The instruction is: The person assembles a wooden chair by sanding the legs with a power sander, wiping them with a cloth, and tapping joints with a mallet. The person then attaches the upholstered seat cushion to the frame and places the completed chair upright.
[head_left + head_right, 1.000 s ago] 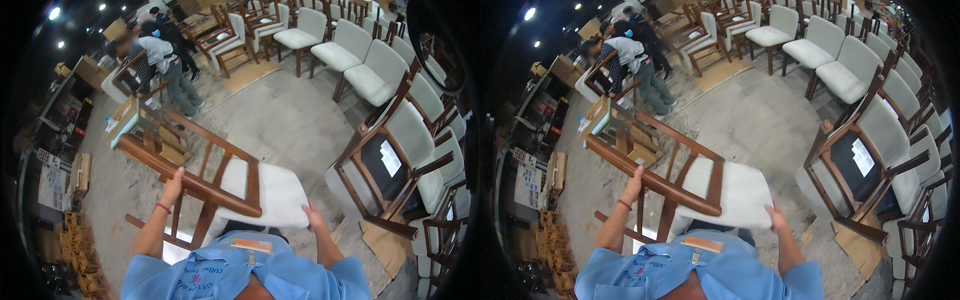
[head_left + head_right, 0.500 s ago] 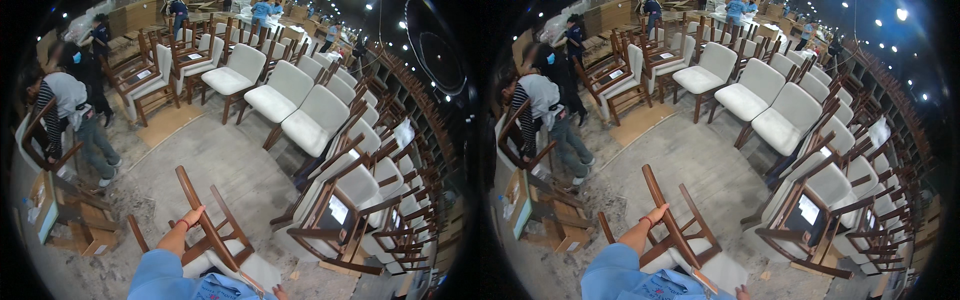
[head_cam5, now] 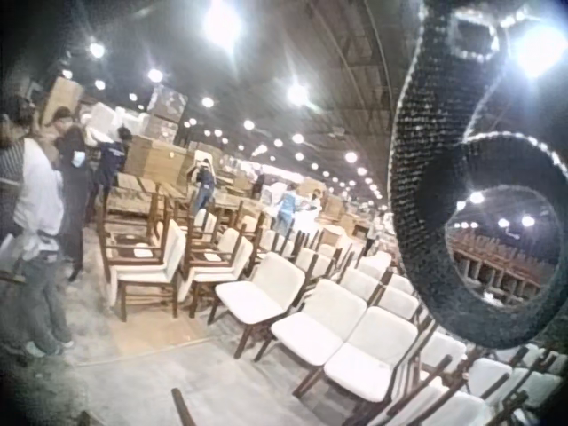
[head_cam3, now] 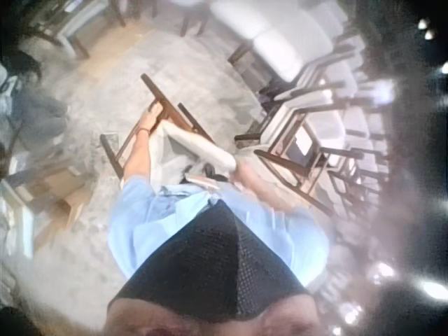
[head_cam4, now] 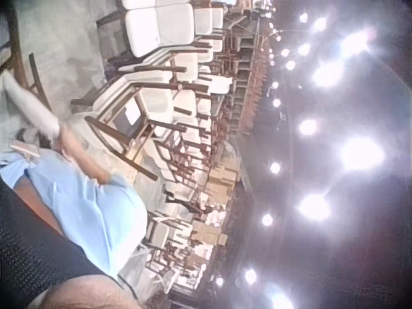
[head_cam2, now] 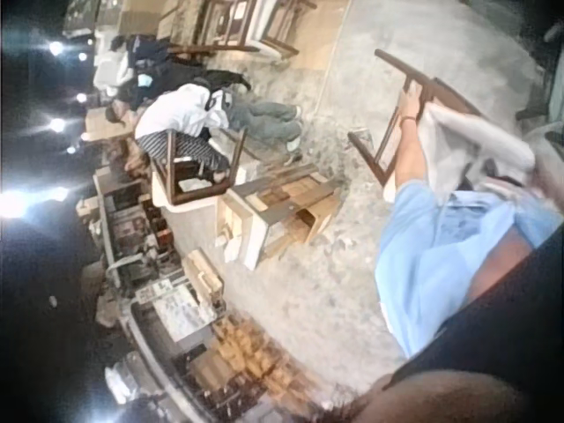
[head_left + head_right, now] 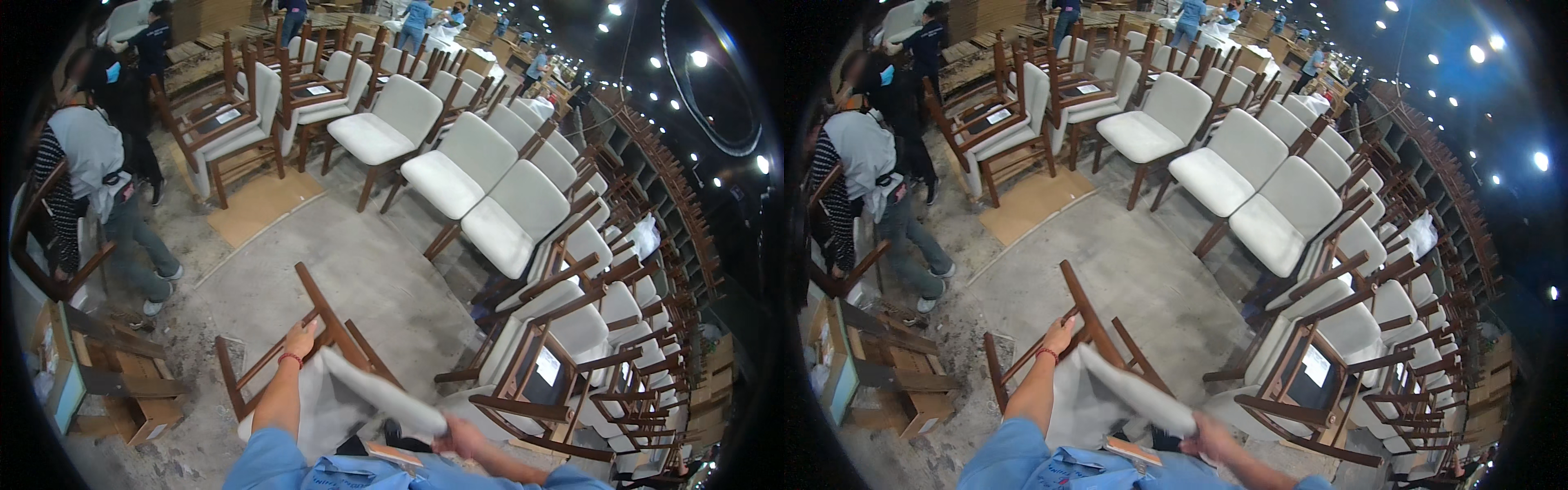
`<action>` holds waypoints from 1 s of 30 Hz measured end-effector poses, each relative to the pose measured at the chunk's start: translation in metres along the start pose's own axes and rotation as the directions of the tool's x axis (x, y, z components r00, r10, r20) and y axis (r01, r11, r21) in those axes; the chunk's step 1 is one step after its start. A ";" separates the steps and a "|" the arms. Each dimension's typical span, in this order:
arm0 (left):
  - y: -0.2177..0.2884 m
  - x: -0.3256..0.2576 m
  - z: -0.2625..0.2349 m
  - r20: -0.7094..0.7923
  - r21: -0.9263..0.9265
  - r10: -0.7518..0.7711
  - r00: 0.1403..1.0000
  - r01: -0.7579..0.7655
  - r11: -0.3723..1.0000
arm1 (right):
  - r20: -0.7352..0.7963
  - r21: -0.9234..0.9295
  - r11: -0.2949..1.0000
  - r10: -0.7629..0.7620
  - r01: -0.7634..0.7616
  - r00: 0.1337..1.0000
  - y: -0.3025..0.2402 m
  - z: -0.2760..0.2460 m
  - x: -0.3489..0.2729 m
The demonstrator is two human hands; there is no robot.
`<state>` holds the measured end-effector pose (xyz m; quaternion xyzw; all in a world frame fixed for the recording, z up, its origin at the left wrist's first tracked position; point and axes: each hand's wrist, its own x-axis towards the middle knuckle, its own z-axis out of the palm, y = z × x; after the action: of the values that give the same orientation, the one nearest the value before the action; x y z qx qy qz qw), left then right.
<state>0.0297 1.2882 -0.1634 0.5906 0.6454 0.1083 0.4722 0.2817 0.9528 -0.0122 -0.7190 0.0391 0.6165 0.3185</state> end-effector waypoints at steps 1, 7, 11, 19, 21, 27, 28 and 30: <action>-0.004 -0.008 -0.011 -0.144 0.078 0.002 0.990 0.009 0.997 | 0.035 -0.163 0.984 -0.064 0.069 0.997 -0.052 0.021 -0.016; -0.099 -0.117 -0.088 -0.653 -0.138 -0.186 0.734 0.127 0.982 | 0.528 -0.692 0.393 -0.295 0.605 0.796 -0.290 0.132 0.087; -0.155 -0.242 -0.075 -0.628 -0.147 -0.458 0.630 0.481 0.864 | 0.521 -0.763 0.185 -0.392 0.619 0.758 -0.411 0.204 0.154; -0.125 -0.379 0.071 -0.122 -0.383 -0.910 0.396 0.827 0.412 | 0.750 -0.653 -0.449 -0.491 0.610 0.443 -0.380 0.321 0.207; -0.110 -0.390 0.115 -0.070 -0.474 -0.909 0.412 0.788 0.393 | 0.795 -0.607 -0.435 -0.334 0.665 0.507 -0.319 0.338 0.210; -0.088 -0.429 0.186 -0.188 -0.719 -0.864 0.467 0.534 0.445 | 0.855 -0.186 -0.582 0.300 0.792 0.422 -0.095 0.308 0.246; -0.087 -0.441 0.184 -0.256 -0.738 -0.847 0.467 0.472 0.483 | 0.808 -0.129 -0.569 0.415 0.812 0.419 -0.054 0.299 0.254; -0.082 -0.474 0.241 -0.280 -0.877 -0.896 0.344 0.288 0.384 | 0.529 0.105 -0.561 0.731 0.821 0.432 0.031 0.251 0.220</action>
<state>0.0856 0.7550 -0.1207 -0.0546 0.8595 0.3683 0.3502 0.1037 1.1295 -0.2349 -0.0549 -0.8552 0.3307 -0.3952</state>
